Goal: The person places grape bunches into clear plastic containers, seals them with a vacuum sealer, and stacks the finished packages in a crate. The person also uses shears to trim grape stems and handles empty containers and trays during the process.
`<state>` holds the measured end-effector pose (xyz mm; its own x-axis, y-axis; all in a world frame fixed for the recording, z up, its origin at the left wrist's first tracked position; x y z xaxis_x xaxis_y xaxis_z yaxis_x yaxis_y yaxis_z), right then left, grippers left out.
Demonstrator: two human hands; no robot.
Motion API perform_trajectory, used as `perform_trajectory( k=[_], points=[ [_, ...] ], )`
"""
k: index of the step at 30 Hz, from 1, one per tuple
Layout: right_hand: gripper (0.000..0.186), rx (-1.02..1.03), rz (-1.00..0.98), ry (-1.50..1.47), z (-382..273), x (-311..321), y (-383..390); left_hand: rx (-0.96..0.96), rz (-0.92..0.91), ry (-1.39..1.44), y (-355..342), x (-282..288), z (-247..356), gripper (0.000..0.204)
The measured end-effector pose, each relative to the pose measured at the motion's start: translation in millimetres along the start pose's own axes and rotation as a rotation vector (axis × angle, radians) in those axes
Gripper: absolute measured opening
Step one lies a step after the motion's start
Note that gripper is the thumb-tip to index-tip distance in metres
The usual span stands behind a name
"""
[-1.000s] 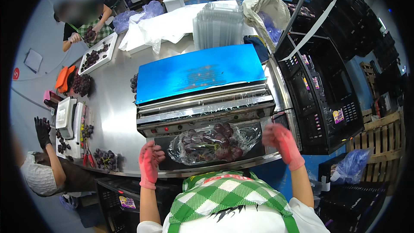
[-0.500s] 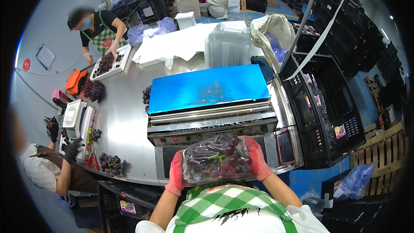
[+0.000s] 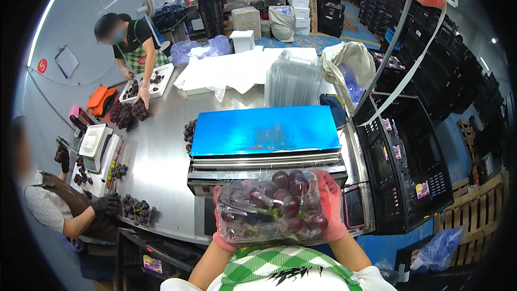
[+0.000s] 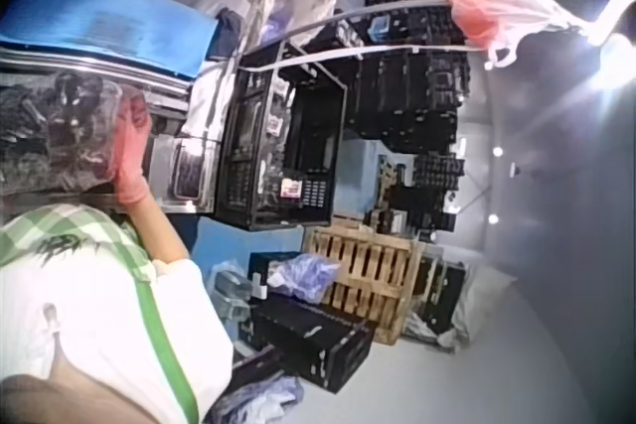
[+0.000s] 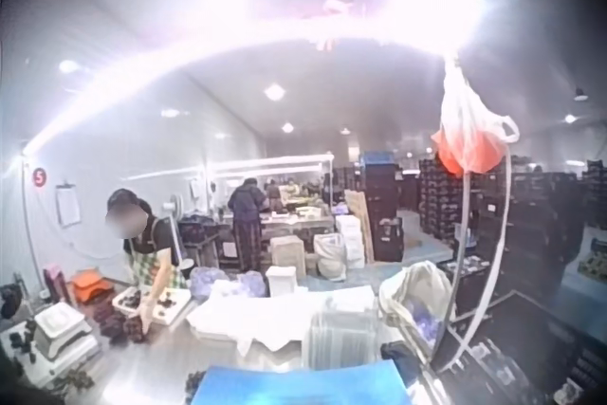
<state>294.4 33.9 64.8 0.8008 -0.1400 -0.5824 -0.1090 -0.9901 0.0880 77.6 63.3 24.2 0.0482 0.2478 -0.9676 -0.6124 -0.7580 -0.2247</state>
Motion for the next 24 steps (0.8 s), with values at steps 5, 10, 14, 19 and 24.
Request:
perform_trajectory(
  k=[5, 10, 14, 19, 24],
  points=[
    [0.035, 0.066, -0.304, -0.018, -6, -28, -14, -0.026, 0.176, -0.053, -3, 3, -1, 0.077],
    [0.042, -0.562, -0.528, -0.601, -6, -30, -45, -0.056, 0.264, -0.196, -13, 1, 17, 0.077],
    [0.034, -0.676, -0.537, -0.318, 3, -37, -93, -0.076, 0.351, -0.316, -16, 5, 24, 0.077],
    [0.026, -0.269, -0.685, 0.584, -2, -42, -194, -0.064, 0.473, -0.484, -28, 11, 27, 0.077],
    [0.024, 0.682, 0.219, 1.602, -22, 17, -365, -0.067, 0.578, -0.637, -31, 7, 42, 0.077]
  ],
)
Point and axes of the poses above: each hand's wrist, its own y-axis away from the middle knuckle, its own x-axis out of the back of the hand, z = x × y, the point moved 1 cm from there along -y, towards the middle knuckle, and after that the axes turned 4 degrees about -z, right-handed, at the moved point
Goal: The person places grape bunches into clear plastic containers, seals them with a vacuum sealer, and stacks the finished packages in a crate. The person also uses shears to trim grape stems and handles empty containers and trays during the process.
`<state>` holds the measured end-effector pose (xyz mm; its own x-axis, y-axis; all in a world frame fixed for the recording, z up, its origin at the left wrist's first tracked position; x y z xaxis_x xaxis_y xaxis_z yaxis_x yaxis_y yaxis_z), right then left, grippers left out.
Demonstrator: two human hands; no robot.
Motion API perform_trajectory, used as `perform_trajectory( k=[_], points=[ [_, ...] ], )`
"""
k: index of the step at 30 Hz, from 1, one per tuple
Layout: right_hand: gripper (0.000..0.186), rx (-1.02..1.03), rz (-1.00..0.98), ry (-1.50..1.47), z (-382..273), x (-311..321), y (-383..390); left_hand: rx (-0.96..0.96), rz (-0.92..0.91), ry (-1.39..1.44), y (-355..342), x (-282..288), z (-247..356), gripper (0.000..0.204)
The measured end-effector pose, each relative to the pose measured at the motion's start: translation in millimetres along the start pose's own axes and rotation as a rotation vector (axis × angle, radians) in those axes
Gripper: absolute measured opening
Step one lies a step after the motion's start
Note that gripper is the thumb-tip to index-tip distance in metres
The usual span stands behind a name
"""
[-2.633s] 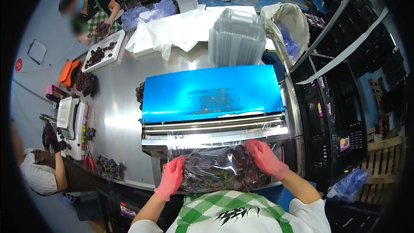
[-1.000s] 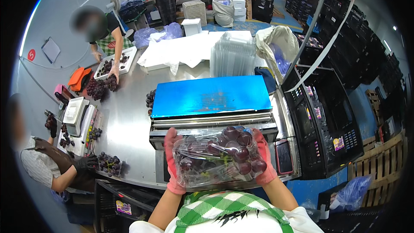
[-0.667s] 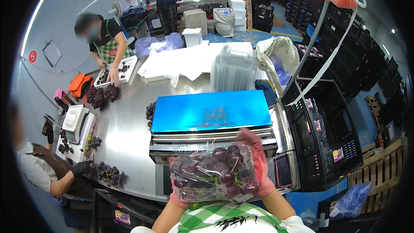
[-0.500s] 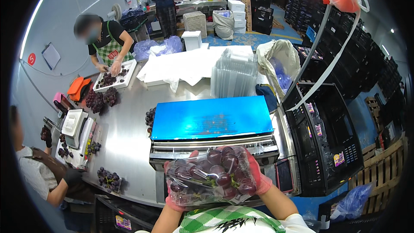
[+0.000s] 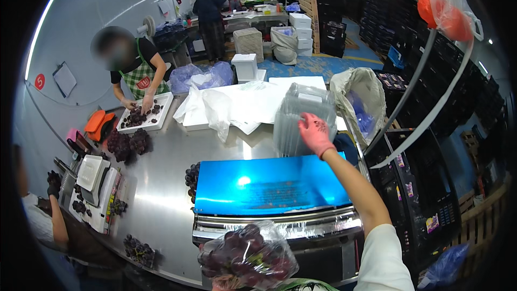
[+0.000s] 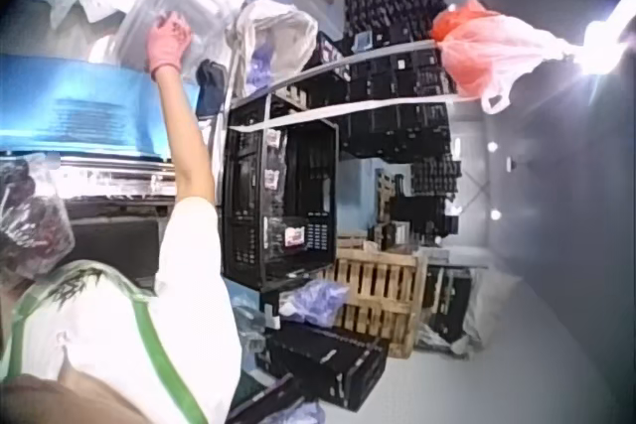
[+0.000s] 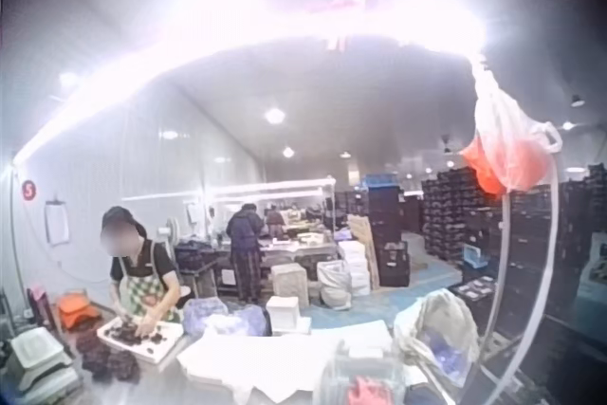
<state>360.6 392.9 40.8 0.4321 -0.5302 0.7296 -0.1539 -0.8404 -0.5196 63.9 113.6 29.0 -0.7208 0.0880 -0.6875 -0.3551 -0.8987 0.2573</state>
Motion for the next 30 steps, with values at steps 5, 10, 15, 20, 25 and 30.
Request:
perform_trajectory(
  k=[5, 10, 15, 20, 25, 30],
  points=[
    [0.041, -0.340, -0.631, 0.170, 21, -10, -47, -0.021, 0.109, -0.078, 10, 13, 11, 0.077],
    [0.037, -0.441, -0.672, 0.080, 59, -26, -67, -0.040, 0.114, -0.102, 12, 21, 13, 0.077],
    [0.038, -0.282, -0.285, 0.338, 38, -26, -39, -0.095, 0.118, -0.118, 24, 24, 11, 0.077],
    [0.032, -0.355, 0.076, -0.071, 44, 20, -49, -0.171, 0.120, -0.195, 52, 22, 10, 0.077],
    [0.020, 0.060, -0.028, -0.617, -47, 81, 16, -0.257, -0.139, 0.808, 83, 24, 16, 0.089],
    [0.027, 0.521, -0.604, -0.046, -115, 123, 189, -0.246, -0.190, 0.757, 98, 34, 14, 0.089]
  ],
)
Point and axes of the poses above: each hand's wrist, its own y-axis away from the middle knuckle, its own x-axis out of the back of the hand, z = x × y, the point moved 1 cm from there along -y, towards the middle knuckle, and after that the axes turned 4 degrees about -z, right-handed, at the moved point
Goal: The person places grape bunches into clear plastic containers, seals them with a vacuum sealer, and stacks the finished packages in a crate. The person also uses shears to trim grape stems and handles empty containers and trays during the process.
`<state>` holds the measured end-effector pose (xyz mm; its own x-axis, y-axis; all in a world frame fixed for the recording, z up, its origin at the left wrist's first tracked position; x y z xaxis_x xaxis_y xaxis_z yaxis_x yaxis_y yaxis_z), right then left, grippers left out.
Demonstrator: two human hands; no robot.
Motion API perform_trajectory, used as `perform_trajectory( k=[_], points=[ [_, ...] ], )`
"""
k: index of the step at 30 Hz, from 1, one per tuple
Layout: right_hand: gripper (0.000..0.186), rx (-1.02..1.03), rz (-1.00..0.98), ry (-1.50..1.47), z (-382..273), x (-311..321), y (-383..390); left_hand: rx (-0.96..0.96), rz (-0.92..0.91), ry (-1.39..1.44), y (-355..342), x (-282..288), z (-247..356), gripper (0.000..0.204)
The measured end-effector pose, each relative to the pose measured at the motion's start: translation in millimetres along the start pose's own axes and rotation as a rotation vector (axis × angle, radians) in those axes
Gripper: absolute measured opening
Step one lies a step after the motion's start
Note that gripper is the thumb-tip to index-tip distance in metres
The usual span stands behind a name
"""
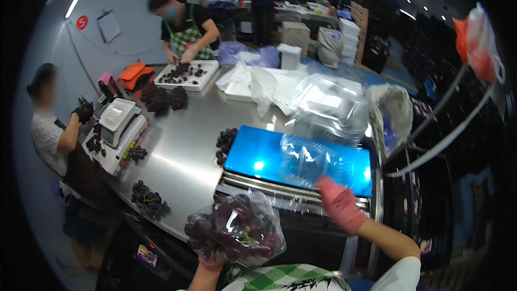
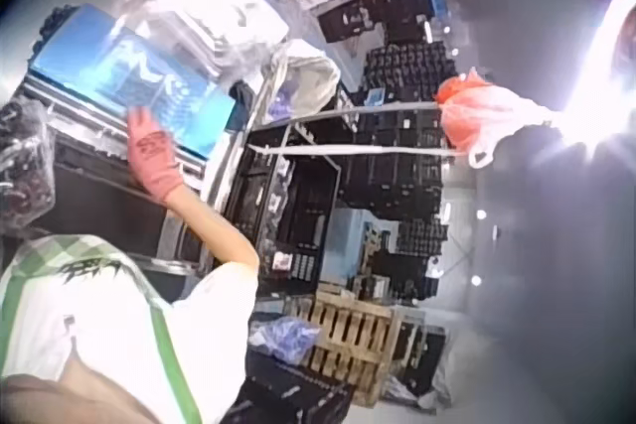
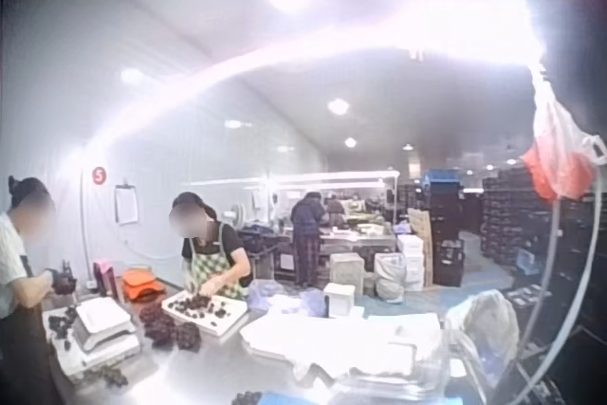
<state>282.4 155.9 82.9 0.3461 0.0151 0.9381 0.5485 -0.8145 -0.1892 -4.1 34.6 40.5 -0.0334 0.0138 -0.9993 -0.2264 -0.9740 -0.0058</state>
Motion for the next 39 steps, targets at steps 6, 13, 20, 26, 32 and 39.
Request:
perform_trajectory(
  k=[6, 13, 20, 26, 32, 39],
  points=[
    [0.021, 0.053, -0.349, 0.278, -72, -67, 104, 0.061, -0.008, -0.343, 10, 10, -3, 0.089],
    [0.023, 0.049, -0.411, 0.203, -103, -103, 146, 0.140, -0.018, -0.498, 27, 20, -12, 0.088],
    [0.058, -0.258, -0.001, -1.069, -87, -60, 133, 0.294, -0.049, -0.473, 10, 26, -35, 0.087],
    [0.068, -0.494, 0.118, -1.958, -102, 2, 127, 0.425, 0.099, -0.215, -8, 15, -56, 0.071],
    [0.060, -0.563, 0.267, -1.936, -89, -13, 132, 0.119, 0.333, -0.997, -26, 30, -46, 0.031],
    [0.050, -0.802, 0.506, -1.542, -43, -87, 149, 0.271, 0.373, -1.639, -40, 35, -33, 0.026]
  ],
)
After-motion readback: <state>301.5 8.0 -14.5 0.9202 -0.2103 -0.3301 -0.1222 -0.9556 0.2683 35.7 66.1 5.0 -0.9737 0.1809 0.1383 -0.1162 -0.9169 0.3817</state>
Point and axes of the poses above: each hand's wrist, its own y-axis away from the middle knuckle, its own x-axis out of the back of the hand, z = x × y, the point moved 1 cm from there along -y, towards the middle knuckle, and after that the axes turned 4 degrees about -z, right-handed, at the moved point
